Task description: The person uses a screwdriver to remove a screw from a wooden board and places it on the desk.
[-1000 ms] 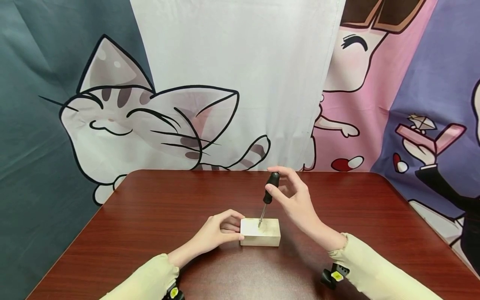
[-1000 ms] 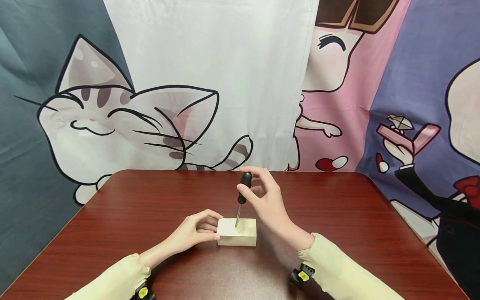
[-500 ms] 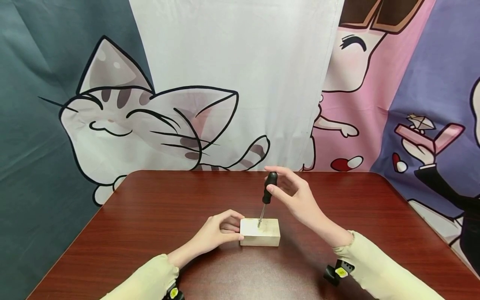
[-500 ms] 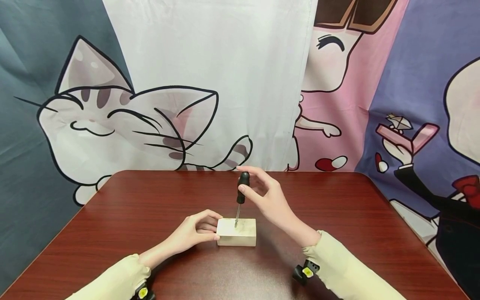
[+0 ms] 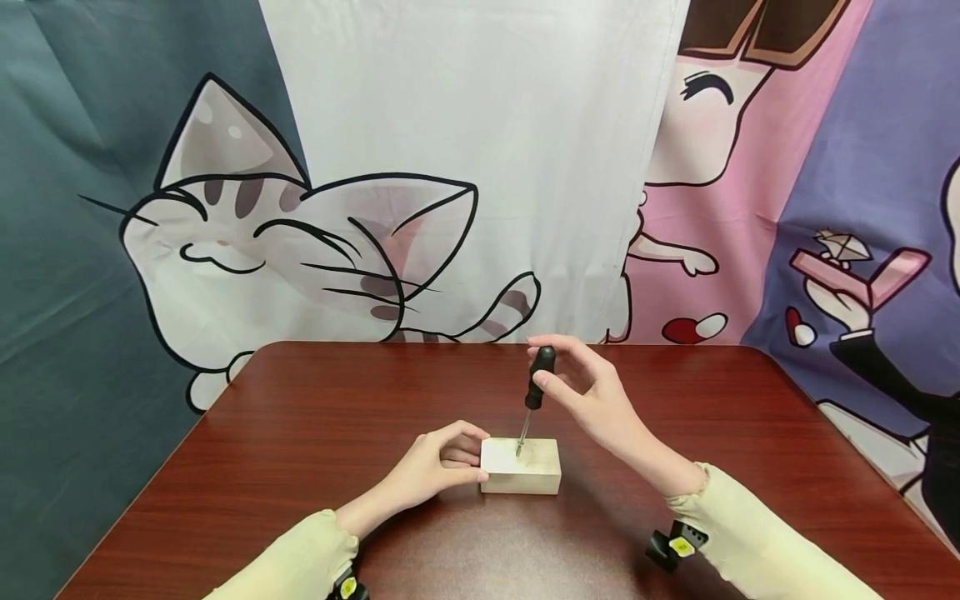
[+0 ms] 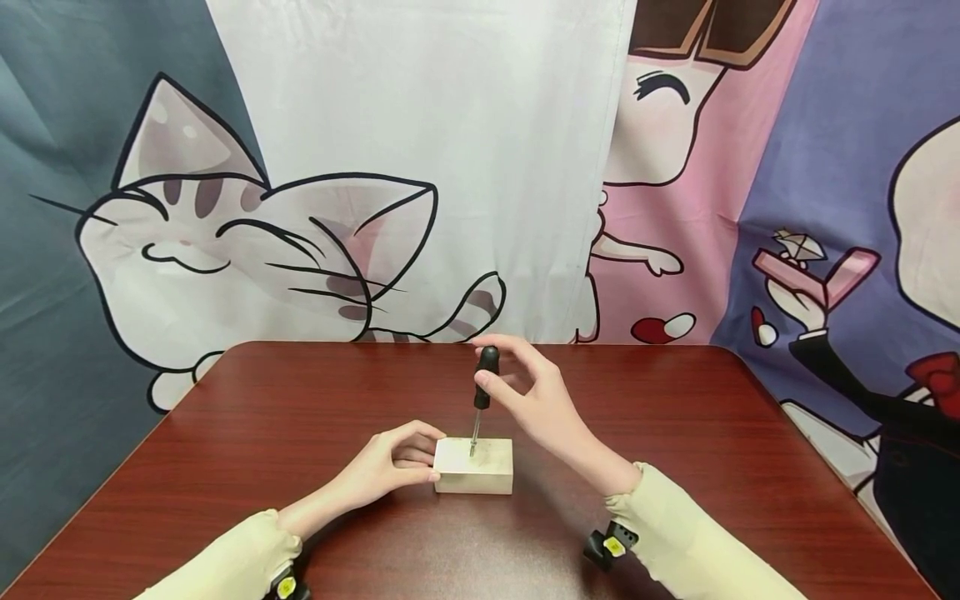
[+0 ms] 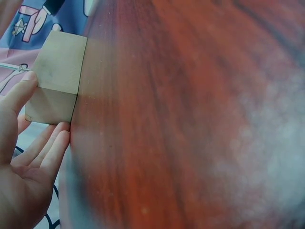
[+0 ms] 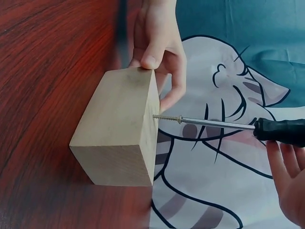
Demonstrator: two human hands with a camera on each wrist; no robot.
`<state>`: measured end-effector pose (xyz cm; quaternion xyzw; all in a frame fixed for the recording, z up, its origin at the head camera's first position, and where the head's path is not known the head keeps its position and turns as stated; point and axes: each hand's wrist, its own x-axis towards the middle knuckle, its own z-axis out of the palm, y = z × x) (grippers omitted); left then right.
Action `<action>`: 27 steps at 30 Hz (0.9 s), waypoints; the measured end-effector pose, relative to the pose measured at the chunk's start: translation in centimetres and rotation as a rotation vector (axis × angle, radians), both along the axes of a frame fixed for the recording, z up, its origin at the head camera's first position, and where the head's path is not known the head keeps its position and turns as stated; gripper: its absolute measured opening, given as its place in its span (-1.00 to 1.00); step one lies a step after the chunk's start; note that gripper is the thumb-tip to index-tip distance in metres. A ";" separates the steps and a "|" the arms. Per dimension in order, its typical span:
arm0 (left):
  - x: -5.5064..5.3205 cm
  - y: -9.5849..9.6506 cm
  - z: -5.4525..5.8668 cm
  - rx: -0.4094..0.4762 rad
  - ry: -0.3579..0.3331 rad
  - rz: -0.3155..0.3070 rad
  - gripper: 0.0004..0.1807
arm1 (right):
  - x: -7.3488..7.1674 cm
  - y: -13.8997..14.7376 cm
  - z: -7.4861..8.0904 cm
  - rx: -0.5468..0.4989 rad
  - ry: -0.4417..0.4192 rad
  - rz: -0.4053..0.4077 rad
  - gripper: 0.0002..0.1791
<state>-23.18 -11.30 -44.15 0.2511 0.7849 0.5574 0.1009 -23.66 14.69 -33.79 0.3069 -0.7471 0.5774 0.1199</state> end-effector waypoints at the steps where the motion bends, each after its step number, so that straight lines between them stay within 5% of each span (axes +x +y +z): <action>1: 0.0 0.0 0.0 -0.001 -0.001 0.001 -0.50 | 0.0 0.0 0.0 -0.004 -0.004 -0.011 -0.57; 19: 0.0 0.1 0.2 -0.005 0.012 -0.008 -0.50 | 0.1 0.3 -0.1 -0.018 0.004 -0.015 -0.45; 27: 0.0 0.0 0.1 -0.007 0.003 -0.004 -0.50 | 0.2 -0.1 -0.3 -0.039 0.021 -0.027 -0.60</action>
